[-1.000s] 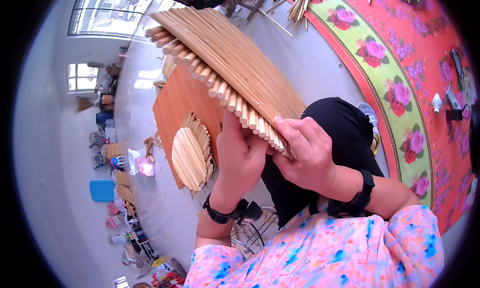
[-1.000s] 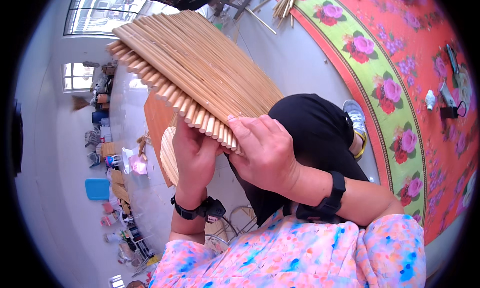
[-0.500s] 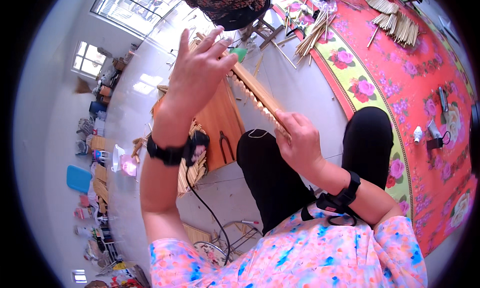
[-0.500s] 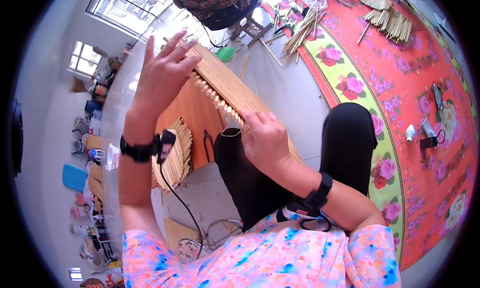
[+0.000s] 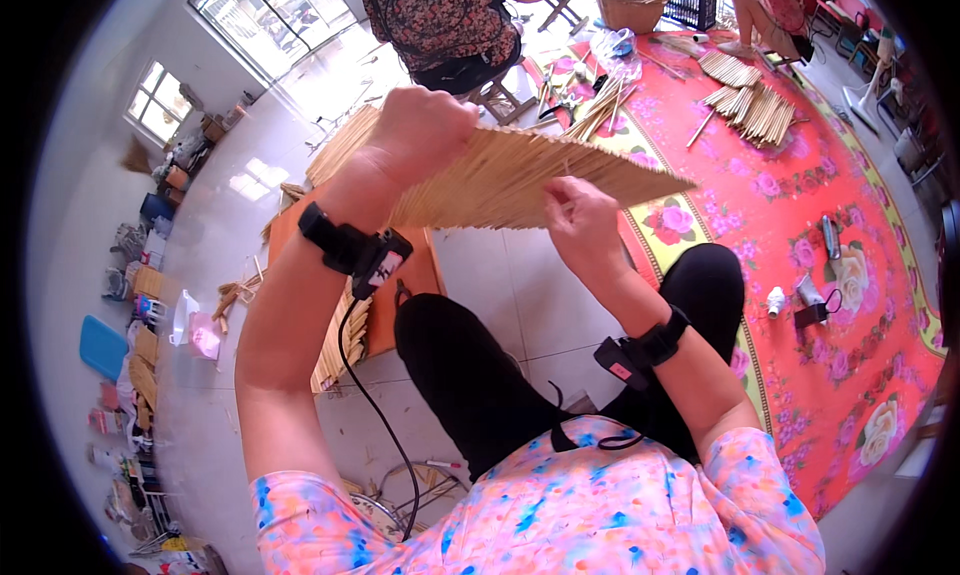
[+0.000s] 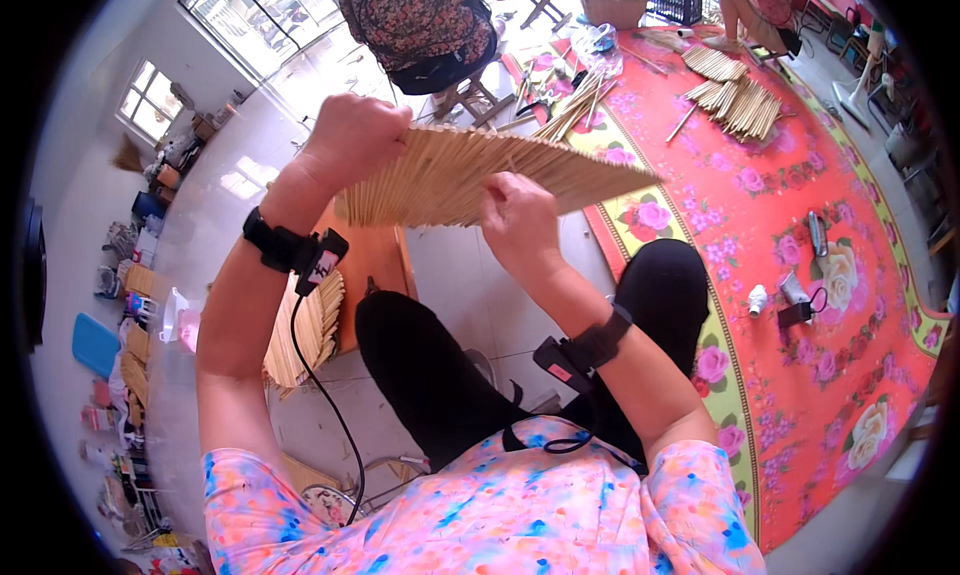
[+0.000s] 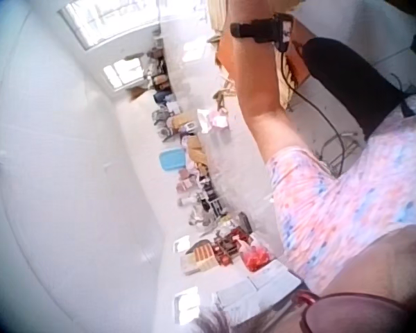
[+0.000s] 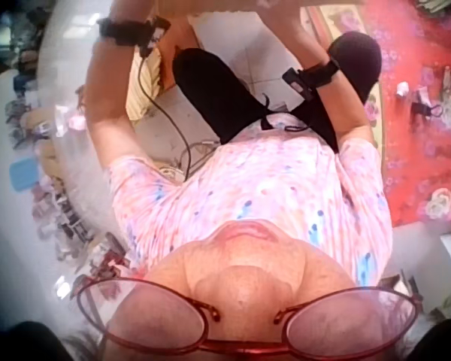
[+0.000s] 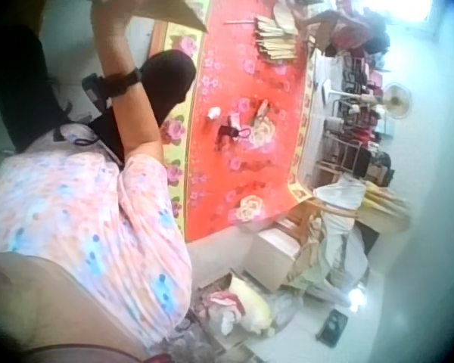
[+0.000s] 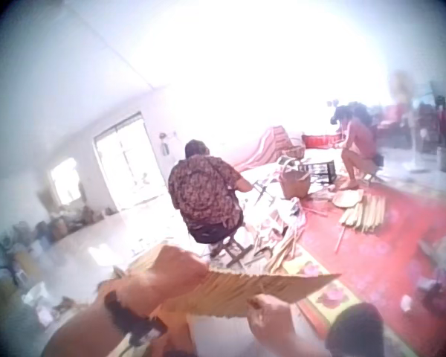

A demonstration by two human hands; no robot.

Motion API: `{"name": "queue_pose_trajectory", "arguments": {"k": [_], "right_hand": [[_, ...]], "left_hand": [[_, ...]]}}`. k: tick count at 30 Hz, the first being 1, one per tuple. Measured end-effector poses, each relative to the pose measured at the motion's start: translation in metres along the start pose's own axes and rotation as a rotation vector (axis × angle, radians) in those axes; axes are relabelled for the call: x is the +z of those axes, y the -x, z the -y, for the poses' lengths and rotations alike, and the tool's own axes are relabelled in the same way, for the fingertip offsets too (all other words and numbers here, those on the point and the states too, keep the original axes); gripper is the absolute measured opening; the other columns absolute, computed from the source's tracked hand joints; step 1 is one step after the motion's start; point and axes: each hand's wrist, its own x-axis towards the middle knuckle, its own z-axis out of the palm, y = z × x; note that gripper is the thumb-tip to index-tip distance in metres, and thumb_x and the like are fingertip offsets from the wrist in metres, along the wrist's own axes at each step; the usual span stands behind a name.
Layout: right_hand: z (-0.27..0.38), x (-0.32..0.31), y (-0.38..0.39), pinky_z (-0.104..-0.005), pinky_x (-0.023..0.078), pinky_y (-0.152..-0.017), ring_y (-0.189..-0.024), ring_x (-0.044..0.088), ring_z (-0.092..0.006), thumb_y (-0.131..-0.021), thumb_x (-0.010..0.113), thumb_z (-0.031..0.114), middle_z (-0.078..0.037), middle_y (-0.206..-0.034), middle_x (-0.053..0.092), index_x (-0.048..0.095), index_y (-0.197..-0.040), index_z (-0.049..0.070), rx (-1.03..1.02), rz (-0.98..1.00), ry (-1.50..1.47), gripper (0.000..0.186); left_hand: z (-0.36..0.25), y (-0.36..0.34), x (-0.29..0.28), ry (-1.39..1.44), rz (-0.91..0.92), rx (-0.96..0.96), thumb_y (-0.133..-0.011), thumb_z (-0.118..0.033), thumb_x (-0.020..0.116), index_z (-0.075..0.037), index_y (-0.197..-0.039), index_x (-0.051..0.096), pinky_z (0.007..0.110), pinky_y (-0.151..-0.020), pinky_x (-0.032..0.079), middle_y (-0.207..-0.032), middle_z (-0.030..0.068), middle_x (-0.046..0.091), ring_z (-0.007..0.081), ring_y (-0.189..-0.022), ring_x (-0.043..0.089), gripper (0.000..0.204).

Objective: The person weaves together thin wooden slats using thread to construct a fan, utilizing a needle, pliers, and a thimble for the assembly.

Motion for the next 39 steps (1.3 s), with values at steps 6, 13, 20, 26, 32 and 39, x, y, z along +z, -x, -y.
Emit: {"name": "queue_pose_trajectory", "arguments": {"k": [6,13,20,26,32,39], "right_hand": [[-0.012,0.002,-0.023,-0.0432,0.053,-0.08,-0.105,0.059,-0.0269,-0.097,0.041,0.058,-0.015,-0.123,0.054,0.045,-0.13,0.003,0.517,0.166,-0.607,0.064],[-0.037,-0.013,-0.023,-0.0406,0.054,-0.072,-0.094,0.06,-0.0243,-0.093,0.047,0.06,-0.008,-0.107,0.048,0.051,-0.117,0.007,0.659,0.179,-0.848,0.058],[-0.059,-0.045,-0.044,-0.043,0.059,-0.067,-0.075,0.067,-0.0275,-0.09,0.053,0.026,-0.012,-0.088,0.063,0.056,-0.098,0.003,0.73,0.149,-0.746,0.025],[-0.031,-0.077,-0.059,-0.0435,0.061,-0.067,-0.072,0.069,-0.0302,-0.081,0.056,0.019,-0.015,-0.081,0.064,0.057,-0.089,-0.002,0.68,0.233,-0.595,0.023],[-0.008,-0.076,-0.028,-0.0345,0.057,-0.06,-0.068,0.065,-0.0222,-0.077,0.06,0.015,-0.011,-0.079,0.062,0.058,-0.09,-0.004,0.59,0.425,-0.267,0.023],[0.004,-0.063,0.013,-0.0228,0.037,-0.046,-0.055,0.044,-0.0068,-0.077,0.059,0.011,0.001,-0.07,0.051,0.059,-0.093,-0.005,0.565,0.596,-0.17,0.023]], "left_hand": [[-0.076,0.003,-0.008,0.153,-0.051,-0.243,-0.074,-0.019,0.066,-0.009,-0.078,0.061,0.039,-0.059,0.054,-0.071,0.0085,0.067,0.0285,-0.069,0.069,0.012],[-0.129,0.015,-0.031,0.556,0.06,-0.422,-0.081,-0.013,0.063,-0.006,-0.103,0.061,0.043,-0.072,0.055,-0.093,0.0121,0.068,0.0328,-0.086,0.068,0.023],[-0.12,0.044,0.011,1.102,-0.03,-0.218,-0.071,-0.02,0.077,-0.005,-0.129,0.052,0.041,-0.092,0.048,-0.11,0.0183,0.061,0.0351,-0.107,0.059,0.065],[-0.143,0.074,0.058,1.231,0.245,-0.212,-0.072,-0.017,0.081,-0.008,-0.147,0.032,0.039,-0.099,0.043,-0.126,0.0207,0.052,0.0369,-0.116,0.053,0.09],[-0.229,0.113,0.052,1.378,0.179,-0.257,-0.078,-0.011,0.068,-0.008,-0.153,0.005,0.047,-0.088,0.049,-0.126,0.029,0.047,0.0459,-0.102,0.057,0.098],[-0.28,0.157,0.036,1.292,0.08,-0.289,-0.073,-0.012,0.066,0.009,-0.148,0.0,0.048,-0.067,0.055,-0.119,0.0433,0.044,0.0487,-0.074,0.063,0.102]]}}
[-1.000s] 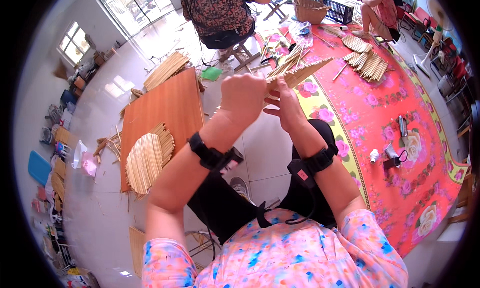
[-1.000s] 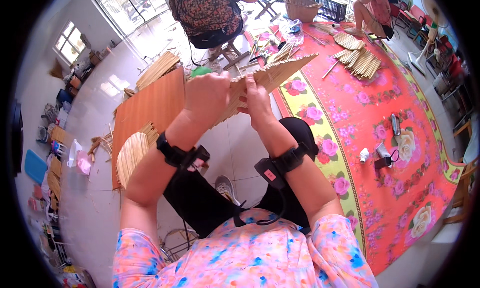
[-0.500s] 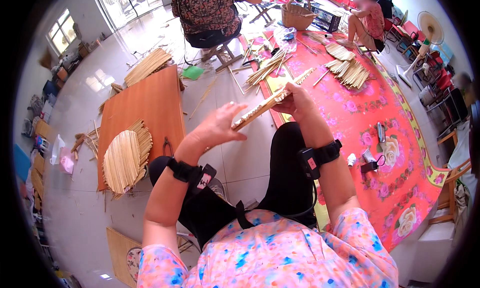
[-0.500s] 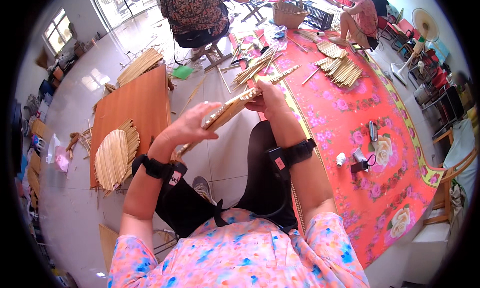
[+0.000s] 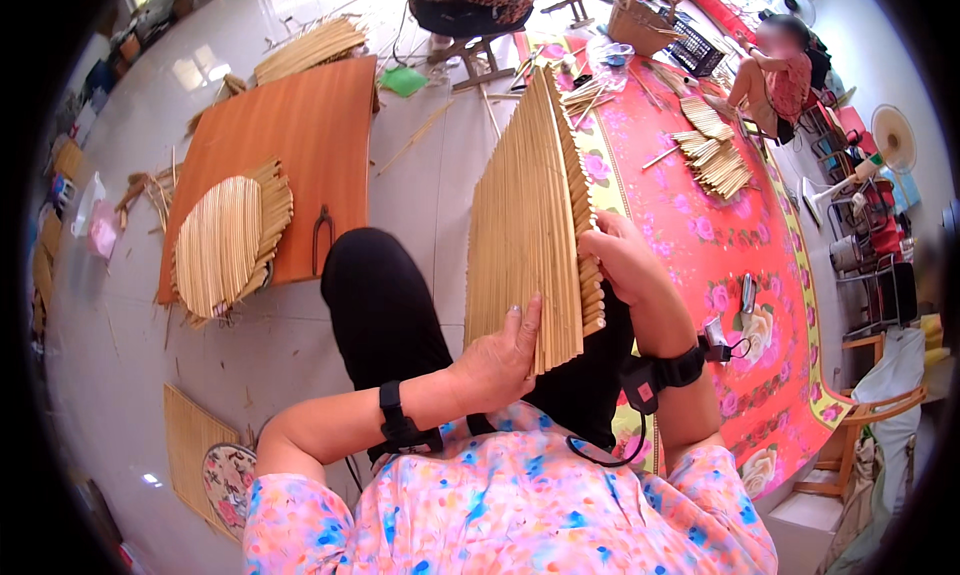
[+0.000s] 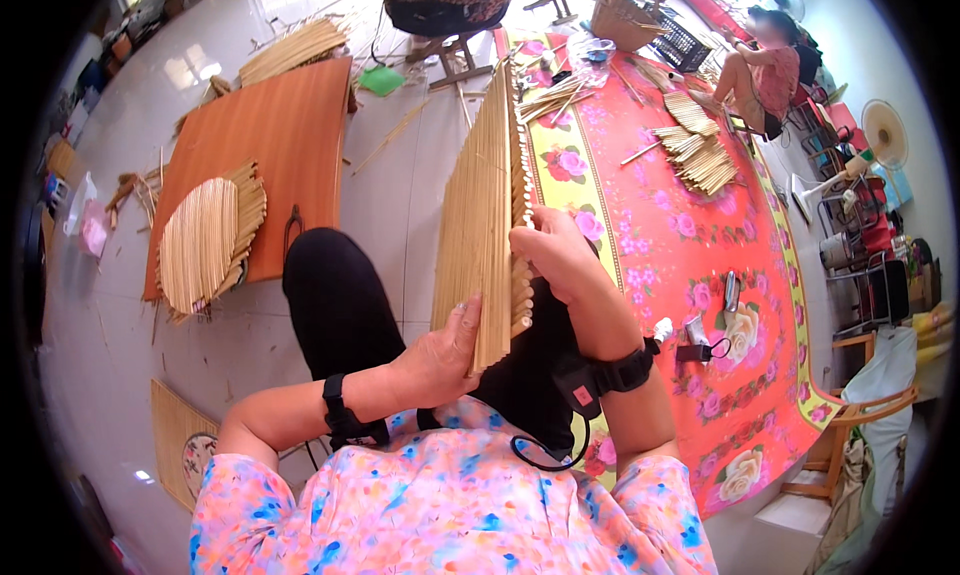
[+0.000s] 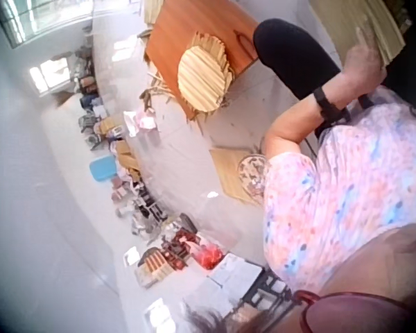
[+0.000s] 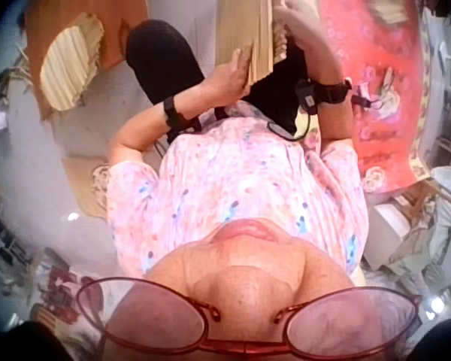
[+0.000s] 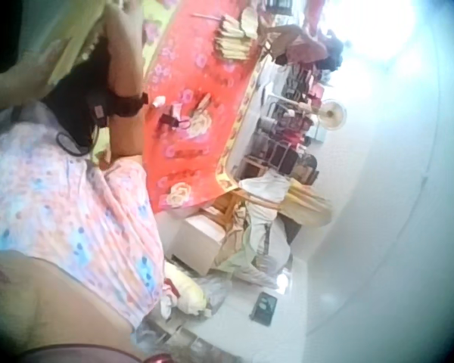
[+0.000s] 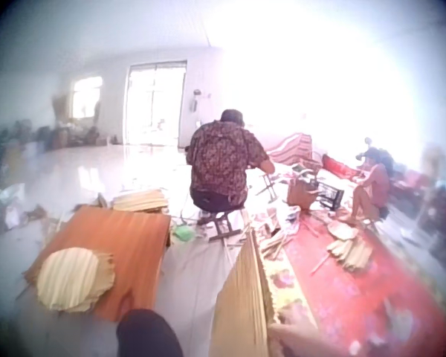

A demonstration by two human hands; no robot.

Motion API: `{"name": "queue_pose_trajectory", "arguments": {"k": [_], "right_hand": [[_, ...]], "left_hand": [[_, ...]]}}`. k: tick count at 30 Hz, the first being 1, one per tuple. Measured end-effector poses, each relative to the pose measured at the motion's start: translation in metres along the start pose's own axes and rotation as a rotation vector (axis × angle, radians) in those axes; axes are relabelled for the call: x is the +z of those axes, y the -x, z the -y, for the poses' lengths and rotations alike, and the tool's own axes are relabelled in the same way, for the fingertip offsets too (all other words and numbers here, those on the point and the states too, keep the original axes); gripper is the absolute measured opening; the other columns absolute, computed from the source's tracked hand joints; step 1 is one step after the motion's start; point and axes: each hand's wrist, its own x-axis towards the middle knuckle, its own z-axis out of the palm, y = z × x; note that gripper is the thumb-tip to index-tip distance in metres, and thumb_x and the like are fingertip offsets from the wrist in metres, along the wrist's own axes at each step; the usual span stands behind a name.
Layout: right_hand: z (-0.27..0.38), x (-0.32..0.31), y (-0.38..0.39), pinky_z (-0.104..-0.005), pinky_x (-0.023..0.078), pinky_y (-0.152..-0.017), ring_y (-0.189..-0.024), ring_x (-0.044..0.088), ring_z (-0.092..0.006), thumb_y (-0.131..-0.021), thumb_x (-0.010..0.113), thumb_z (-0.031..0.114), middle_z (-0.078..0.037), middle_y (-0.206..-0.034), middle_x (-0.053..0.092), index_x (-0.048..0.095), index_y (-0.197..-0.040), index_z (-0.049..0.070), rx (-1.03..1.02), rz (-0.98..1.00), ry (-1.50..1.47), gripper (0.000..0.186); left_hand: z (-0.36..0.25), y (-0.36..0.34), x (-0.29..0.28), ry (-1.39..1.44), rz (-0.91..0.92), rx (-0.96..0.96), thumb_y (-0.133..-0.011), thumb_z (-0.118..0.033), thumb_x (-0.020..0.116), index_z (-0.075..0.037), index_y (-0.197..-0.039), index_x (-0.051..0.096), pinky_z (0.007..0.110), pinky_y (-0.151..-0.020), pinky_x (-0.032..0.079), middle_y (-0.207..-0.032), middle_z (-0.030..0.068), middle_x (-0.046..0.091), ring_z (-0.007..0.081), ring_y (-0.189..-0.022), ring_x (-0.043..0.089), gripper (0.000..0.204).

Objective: The person weaves together thin wooden slats using thread to construct a fan, utilizing a needle, pliers, and a thimble for the assembly.

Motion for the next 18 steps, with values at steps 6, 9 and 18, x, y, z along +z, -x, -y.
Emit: {"name": "queue_pose_trajectory", "arguments": {"k": [6,9,18], "right_hand": [[-0.013,0.0,-0.007,-0.022,0.033,-0.045,-0.054,0.042,-0.005,-0.08,0.059,0.015,0.003,-0.068,0.048,0.059,-0.09,-0.002,-0.052,-0.037,0.026,0.019],[0.008,-0.005,-0.014,-0.0224,0.04,-0.051,-0.062,0.051,-0.0064,-0.086,0.061,0.02,0.0,-0.077,0.057,0.06,-0.096,-0.002,0.026,-0.012,0.273,0.024],[0.025,-0.007,-0.064,-0.0276,0.043,-0.05,-0.056,0.051,-0.0063,-0.088,0.066,0.036,0.001,-0.059,0.053,0.064,-0.076,-0.004,-0.132,-0.131,0.898,0.042]], "left_hand": [[-0.003,0.001,-0.006,-0.043,0.035,-0.017,-0.073,-0.015,0.068,0.015,-0.144,0.009,0.043,-0.065,0.057,-0.119,0.0445,0.045,0.0459,-0.074,0.065,0.097],[0.0,-0.002,-0.005,0.013,0.005,-0.042,-0.072,-0.015,0.069,0.014,-0.144,0.011,0.042,-0.065,0.057,-0.119,0.0438,0.045,0.0453,-0.075,0.066,0.097],[0.015,-0.006,-0.046,0.082,0.181,0.017,-0.072,-0.042,0.078,0.004,-0.144,0.029,0.039,-0.064,0.057,-0.118,0.0274,0.052,0.0373,-0.088,0.066,0.098]]}}
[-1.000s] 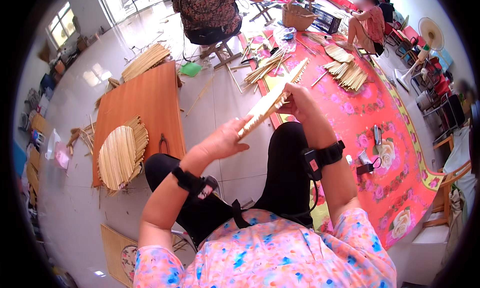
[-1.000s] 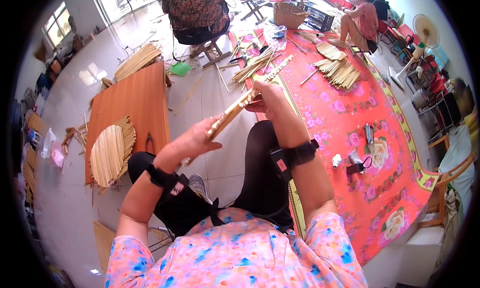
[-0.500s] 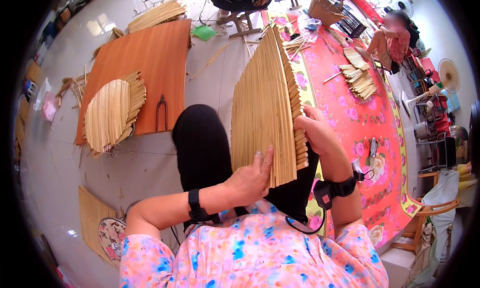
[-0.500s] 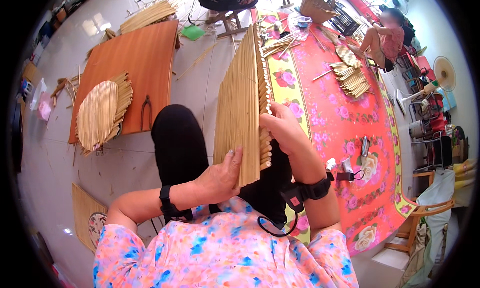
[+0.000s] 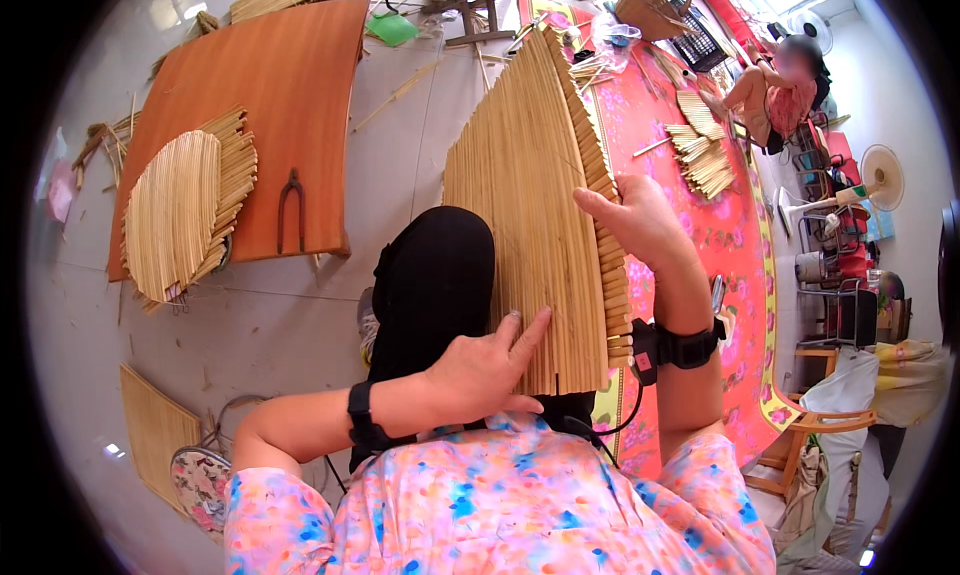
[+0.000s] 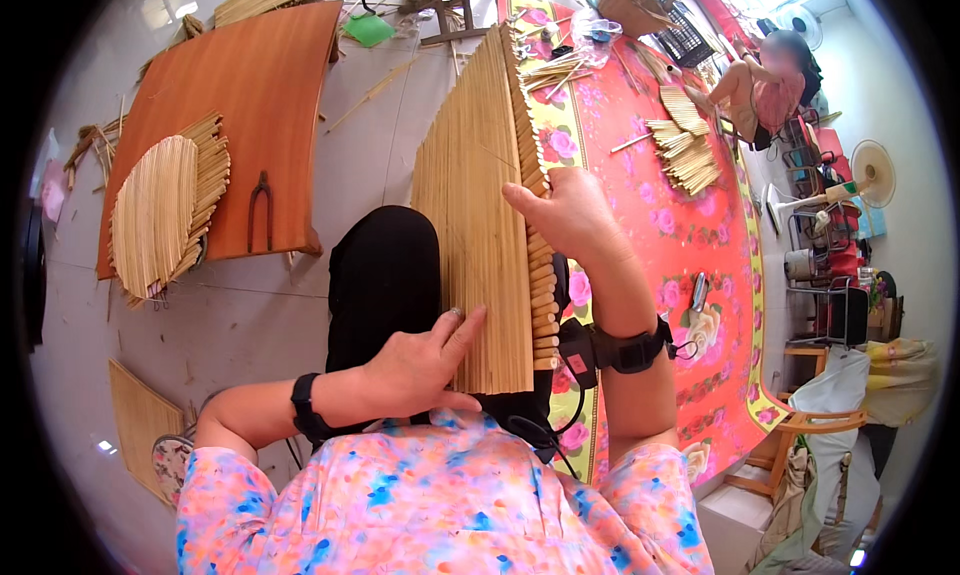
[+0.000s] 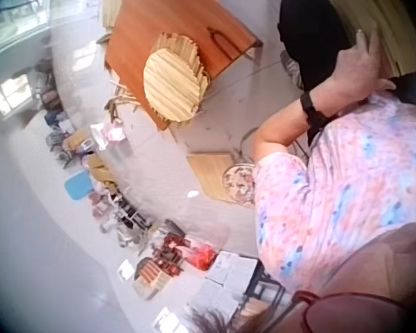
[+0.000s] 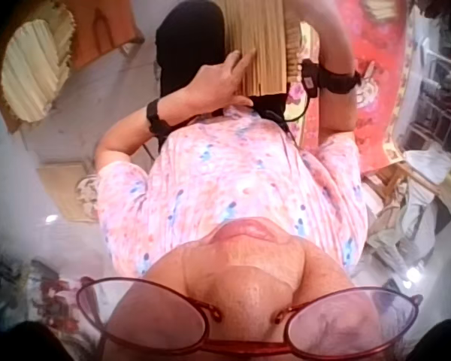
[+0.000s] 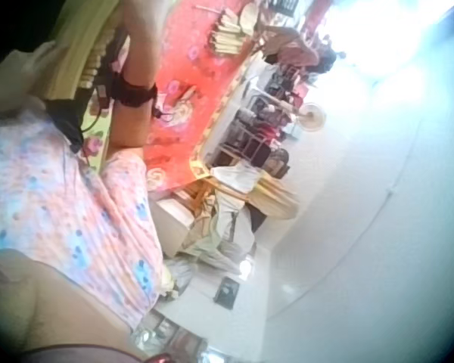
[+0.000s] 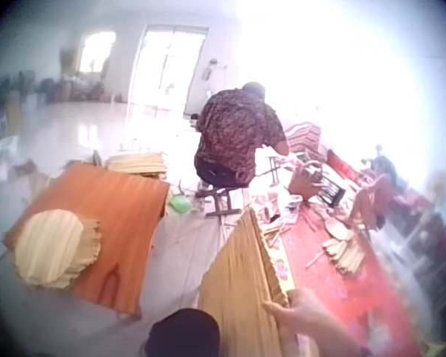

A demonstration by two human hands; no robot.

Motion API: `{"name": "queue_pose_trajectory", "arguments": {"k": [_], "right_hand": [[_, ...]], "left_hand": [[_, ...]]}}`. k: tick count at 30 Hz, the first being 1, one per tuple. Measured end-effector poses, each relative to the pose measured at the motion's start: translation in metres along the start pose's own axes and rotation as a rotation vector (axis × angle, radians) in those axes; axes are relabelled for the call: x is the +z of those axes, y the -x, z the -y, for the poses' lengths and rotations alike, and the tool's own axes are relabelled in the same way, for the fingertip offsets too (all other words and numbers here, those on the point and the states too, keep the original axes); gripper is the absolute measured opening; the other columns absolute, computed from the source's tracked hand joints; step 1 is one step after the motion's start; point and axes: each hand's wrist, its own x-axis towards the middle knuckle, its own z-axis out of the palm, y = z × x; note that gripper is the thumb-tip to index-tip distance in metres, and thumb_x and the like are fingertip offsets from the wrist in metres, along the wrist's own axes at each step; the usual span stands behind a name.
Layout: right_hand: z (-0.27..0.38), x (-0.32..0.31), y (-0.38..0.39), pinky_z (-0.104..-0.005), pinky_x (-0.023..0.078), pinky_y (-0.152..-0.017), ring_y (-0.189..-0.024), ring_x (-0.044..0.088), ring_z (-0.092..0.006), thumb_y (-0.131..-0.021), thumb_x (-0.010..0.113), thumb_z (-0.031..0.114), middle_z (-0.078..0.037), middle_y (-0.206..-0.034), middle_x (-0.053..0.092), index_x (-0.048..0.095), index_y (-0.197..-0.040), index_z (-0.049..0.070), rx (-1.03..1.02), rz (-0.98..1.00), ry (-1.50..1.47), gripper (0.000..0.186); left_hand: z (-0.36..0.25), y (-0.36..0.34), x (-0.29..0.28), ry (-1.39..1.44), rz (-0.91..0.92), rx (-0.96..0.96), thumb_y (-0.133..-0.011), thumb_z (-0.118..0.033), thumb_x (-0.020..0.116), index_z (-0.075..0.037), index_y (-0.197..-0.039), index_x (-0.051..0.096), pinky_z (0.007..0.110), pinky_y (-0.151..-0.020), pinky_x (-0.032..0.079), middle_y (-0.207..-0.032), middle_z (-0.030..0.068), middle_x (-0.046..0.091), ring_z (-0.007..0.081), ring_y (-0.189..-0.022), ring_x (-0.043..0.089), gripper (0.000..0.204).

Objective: The person weaves together thin wooden slats using thread to construct a fan, utilizing a needle, pliers, and a thimble for the assembly.

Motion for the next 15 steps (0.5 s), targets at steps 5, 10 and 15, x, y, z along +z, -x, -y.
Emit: {"name": "queue_pose_trajectory", "arguments": {"k": [5,10,15], "right_hand": [[0.031,-0.011,-0.006,-0.0289,0.042,-0.047,-0.053,0.052,-0.0081,-0.086,0.068,0.036,-0.002,-0.057,0.054,0.066,-0.079,-0.006,0.145,0.1,0.062,0.043],[0.04,-0.005,-0.017,-0.0302,0.041,-0.044,-0.049,0.052,-0.011,-0.082,0.072,0.037,-0.005,-0.058,0.055,0.062,-0.07,-0.004,0.165,0.145,0.055,0.044],[0.041,0.015,-0.001,-0.0329,0.043,-0.05,-0.054,0.053,-0.011,-0.078,0.077,0.034,-0.006,-0.059,0.057,0.058,-0.07,-0.005,0.06,-0.028,0.238,0.044]], "left_hand": [[0.038,-0.007,-0.028,0.087,-0.433,0.118,-0.079,-0.024,0.076,-0.003,-0.126,0.053,0.035,-0.067,0.055,-0.11,0.0161,0.06,0.0281,-0.082,0.066,0.056],[0.089,-0.006,-0.066,0.189,-0.768,-0.095,-0.087,-0.006,0.066,0.0,-0.121,0.058,0.03,-0.065,0.054,-0.105,0.0156,0.063,0.0207,-0.079,0.067,0.035],[0.172,0.024,-0.075,-0.032,-0.941,-0.422,-0.09,-0.01,0.062,0.001,-0.12,0.059,0.033,-0.074,0.053,-0.109,0.0154,0.063,0.0248,-0.087,0.066,0.032]]}}
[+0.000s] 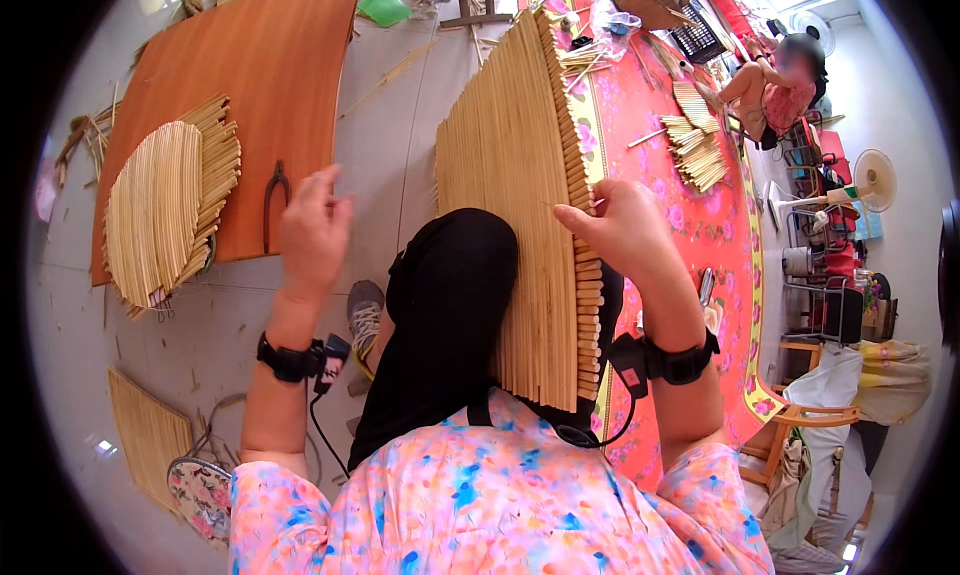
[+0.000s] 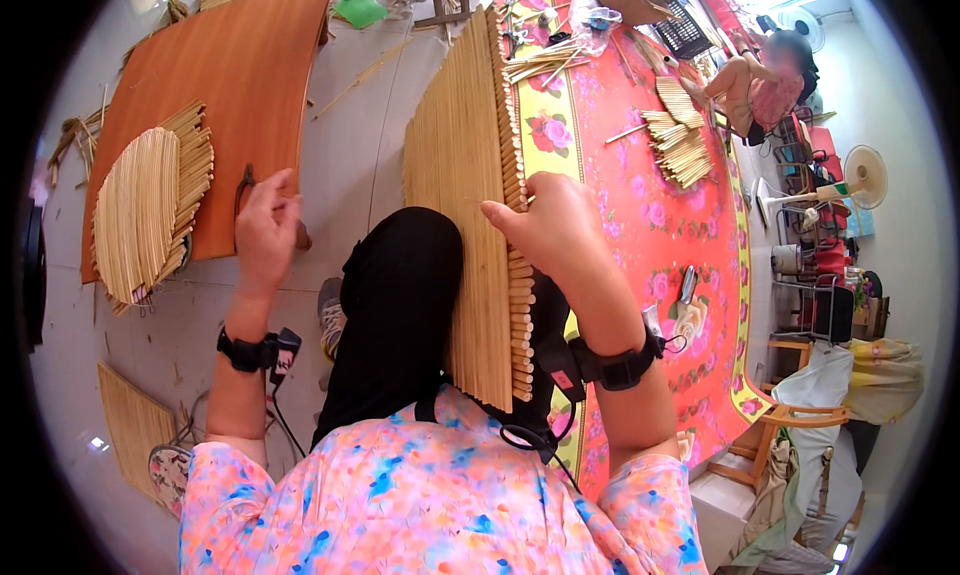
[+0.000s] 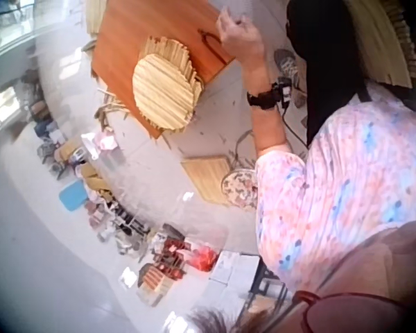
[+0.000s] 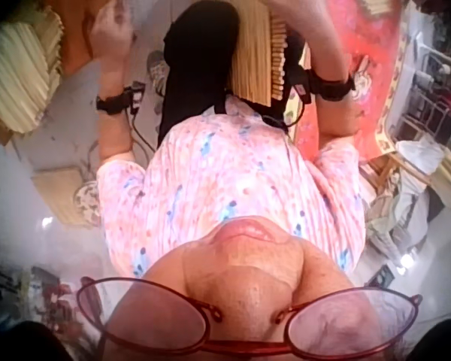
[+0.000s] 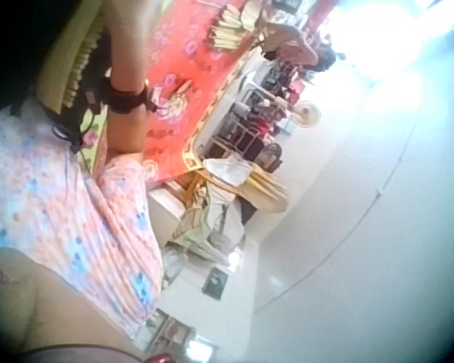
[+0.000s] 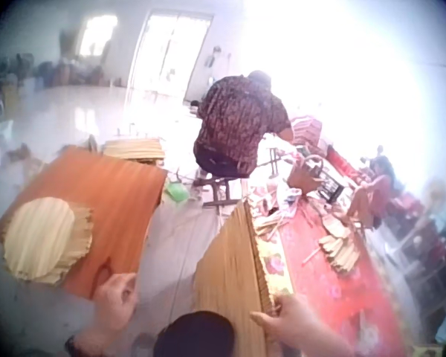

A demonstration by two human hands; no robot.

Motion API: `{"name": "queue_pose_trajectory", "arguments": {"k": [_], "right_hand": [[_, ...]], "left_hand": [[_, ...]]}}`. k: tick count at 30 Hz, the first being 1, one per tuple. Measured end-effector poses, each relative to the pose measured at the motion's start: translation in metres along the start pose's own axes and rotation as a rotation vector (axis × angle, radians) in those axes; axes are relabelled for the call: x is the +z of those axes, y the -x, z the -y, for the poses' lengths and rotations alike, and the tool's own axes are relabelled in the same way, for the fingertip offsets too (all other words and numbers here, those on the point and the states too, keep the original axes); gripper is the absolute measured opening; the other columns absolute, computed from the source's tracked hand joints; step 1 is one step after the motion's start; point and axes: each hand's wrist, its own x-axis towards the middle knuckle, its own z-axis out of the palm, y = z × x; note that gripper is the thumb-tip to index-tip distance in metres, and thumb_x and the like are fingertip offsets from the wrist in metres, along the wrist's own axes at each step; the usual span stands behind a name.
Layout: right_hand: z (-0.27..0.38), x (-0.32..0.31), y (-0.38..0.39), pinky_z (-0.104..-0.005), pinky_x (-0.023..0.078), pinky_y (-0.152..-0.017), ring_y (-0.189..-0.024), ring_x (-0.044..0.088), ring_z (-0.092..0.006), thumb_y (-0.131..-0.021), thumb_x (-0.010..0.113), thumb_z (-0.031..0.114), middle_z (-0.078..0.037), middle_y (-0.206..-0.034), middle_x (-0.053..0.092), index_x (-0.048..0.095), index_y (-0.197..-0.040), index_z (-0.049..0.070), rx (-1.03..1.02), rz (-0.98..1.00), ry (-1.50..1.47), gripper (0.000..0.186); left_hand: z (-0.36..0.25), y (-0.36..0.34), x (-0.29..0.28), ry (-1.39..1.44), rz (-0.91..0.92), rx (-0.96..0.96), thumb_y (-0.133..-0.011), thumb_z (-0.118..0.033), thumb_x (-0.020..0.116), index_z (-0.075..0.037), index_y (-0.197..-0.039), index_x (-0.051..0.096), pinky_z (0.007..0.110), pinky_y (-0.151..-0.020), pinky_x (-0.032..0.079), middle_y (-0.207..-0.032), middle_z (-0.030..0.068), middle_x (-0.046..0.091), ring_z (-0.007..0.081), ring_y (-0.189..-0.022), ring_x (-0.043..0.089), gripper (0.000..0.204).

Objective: The person weaves together thin wooden slats using thread to construct a fan, utilizing a needle, pliers, and a thimble for the assembly.

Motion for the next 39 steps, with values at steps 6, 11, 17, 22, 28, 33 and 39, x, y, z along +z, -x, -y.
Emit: {"name": "queue_pose_trajectory", "arguments": {"k": [6,11,17,22,28,33,39], "right_hand": [[-0.001,0.018,0.028,-0.0432,0.049,-0.062,-0.064,0.063,-0.0324,-0.076,0.075,0.038,-0.019,-0.068,0.064,0.061,-0.079,-0.006,0.137,-0.01,-0.192,0.046],[-0.013,0.033,0.026,-0.0441,0.048,-0.062,-0.062,0.062,-0.0345,-0.079,0.073,0.038,-0.019,-0.064,0.061,0.061,-0.078,-0.005,0.073,-0.042,-0.179,0.044],[-0.006,0.024,0.027,-0.0443,0.048,-0.061,-0.062,0.062,-0.0352,-0.08,0.072,0.038,-0.02,-0.063,0.061,0.061,-0.078,-0.005,0.07,0.025,-0.21,0.045],[-0.014,0.031,0.022,-0.0441,0.049,-0.062,-0.063,0.063,-0.035,-0.077,0.073,0.035,-0.02,-0.063,0.062,0.062,-0.079,-0.006,0.102,0.001,-0.227,0.042],[-0.019,0.036,0.024,-0.0349,0.052,-0.057,-0.057,0.066,-0.0204,-0.076,0.073,0.025,-0.012,-0.064,0.067,0.068,-0.089,-0.004,0.049,-0.036,-0.007,0.032],[-0.02,0.042,0.021,-0.0438,0.051,-0.063,-0.063,0.063,-0.037,-0.071,0.074,0.03,-0.021,-0.063,0.062,0.063,-0.073,-0.006,0.063,-0.082,-0.125,0.038],[-0.021,0.036,0.018,-0.0415,0.051,-0.061,-0.061,0.064,-0.0328,-0.069,0.074,0.031,-0.019,-0.062,0.063,0.066,-0.073,-0.004,0.119,-0.092,-0.185,0.037]], "left_hand": [[0.139,0.023,0.001,-0.715,-0.186,-0.068,-0.088,-0.031,0.066,-0.007,-0.137,0.047,0.047,-0.099,0.042,-0.136,0.0206,0.046,0.0393,-0.123,0.045,0.057],[0.144,0.035,0.013,-0.993,-0.148,-0.143,-0.085,-0.038,0.069,-0.012,-0.136,0.049,0.048,-0.095,0.043,-0.132,0.0225,0.047,0.04,-0.12,0.046,0.06],[0.161,0.023,0.009,-0.79,0.028,-0.136,-0.093,-0.032,0.059,-0.006,-0.108,0.06,0.036,-0.079,0.047,-0.106,0.011,0.056,0.0257,-0.094,0.055,0.03],[0.113,0.018,0.013,0.839,0.124,-0.599,-0.093,-0.019,0.053,-0.005,-0.104,0.062,0.03,-0.075,0.048,-0.094,0.0045,0.062,0.0145,-0.081,0.058,0.02],[-0.034,0.041,0.019,1.187,0.393,-0.404,-0.089,-0.013,0.054,0.0,-0.127,0.054,0.034,-0.091,0.05,-0.122,0.011,0.059,0.0196,-0.109,0.059,0.04],[-0.088,0.064,0.029,1.206,0.629,-0.289,-0.086,-0.009,0.059,0.002,-0.122,0.059,0.034,-0.095,0.046,-0.128,0.0096,0.053,0.0188,-0.11,0.056,0.037],[-0.116,0.073,0.054,0.862,0.563,-0.057,-0.081,-0.007,0.067,0.004,-0.072,0.059,0.031,-0.092,0.043,-0.123,0.0118,0.048,0.0189,-0.108,0.053,0.016]]}}
